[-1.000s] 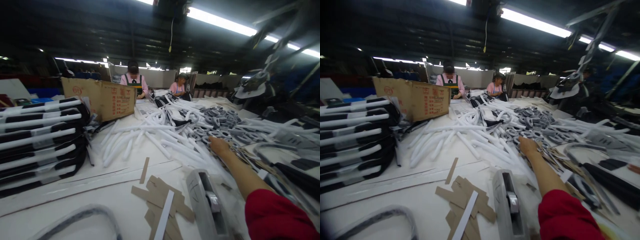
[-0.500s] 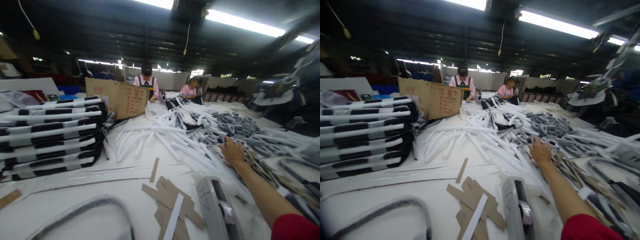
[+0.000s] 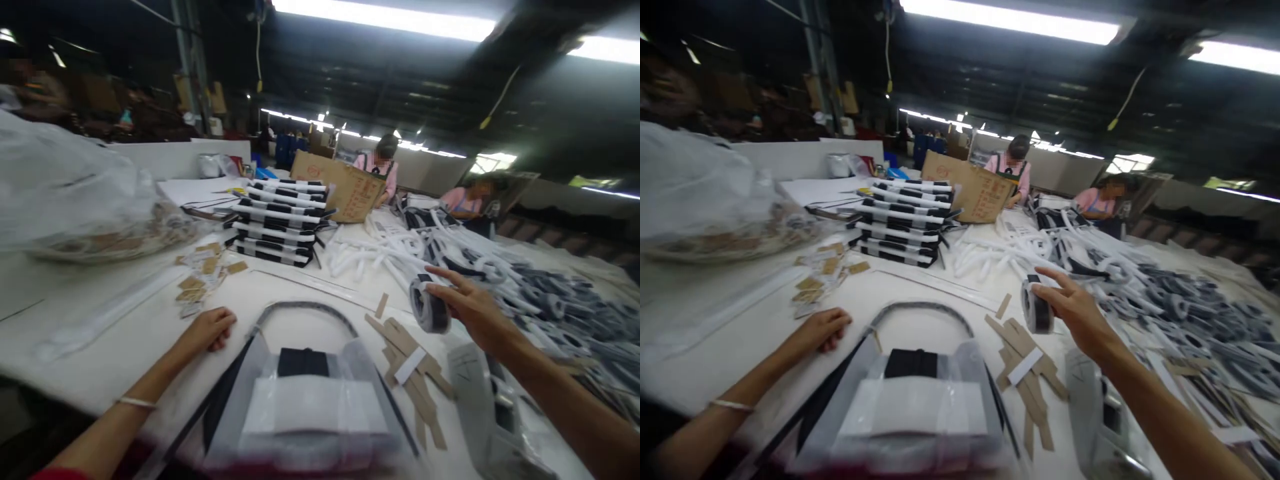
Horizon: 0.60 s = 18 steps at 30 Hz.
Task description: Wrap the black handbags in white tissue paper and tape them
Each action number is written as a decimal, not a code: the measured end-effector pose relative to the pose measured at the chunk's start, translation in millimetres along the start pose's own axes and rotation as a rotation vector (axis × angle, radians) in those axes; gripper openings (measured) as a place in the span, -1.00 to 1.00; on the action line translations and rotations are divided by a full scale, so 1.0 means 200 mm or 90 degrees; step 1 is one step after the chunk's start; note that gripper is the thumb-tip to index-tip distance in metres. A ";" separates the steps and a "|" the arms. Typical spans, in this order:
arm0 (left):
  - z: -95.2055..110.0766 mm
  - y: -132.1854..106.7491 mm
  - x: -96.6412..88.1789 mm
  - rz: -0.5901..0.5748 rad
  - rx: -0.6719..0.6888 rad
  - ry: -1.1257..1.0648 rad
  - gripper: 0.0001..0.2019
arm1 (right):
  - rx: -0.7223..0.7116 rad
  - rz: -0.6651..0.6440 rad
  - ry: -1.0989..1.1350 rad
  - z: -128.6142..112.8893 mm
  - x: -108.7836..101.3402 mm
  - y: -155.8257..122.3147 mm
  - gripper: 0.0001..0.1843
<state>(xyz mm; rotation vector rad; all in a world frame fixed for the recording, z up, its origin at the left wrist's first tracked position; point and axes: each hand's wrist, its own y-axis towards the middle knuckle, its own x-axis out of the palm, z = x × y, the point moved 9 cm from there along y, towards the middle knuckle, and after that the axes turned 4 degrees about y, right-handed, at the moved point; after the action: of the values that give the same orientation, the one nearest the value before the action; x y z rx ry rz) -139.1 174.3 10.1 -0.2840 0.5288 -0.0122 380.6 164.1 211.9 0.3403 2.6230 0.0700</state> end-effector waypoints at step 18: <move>0.29 0.25 0.10 -0.027 0.206 0.111 -0.88 | -0.358 -0.293 -0.408 -0.23 1.40 -0.20 -0.76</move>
<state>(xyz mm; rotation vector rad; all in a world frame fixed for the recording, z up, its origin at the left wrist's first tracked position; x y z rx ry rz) -97.2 236.7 33.8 0.0221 0.6844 -0.1641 112.7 196.8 118.0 -0.3798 1.8805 0.4496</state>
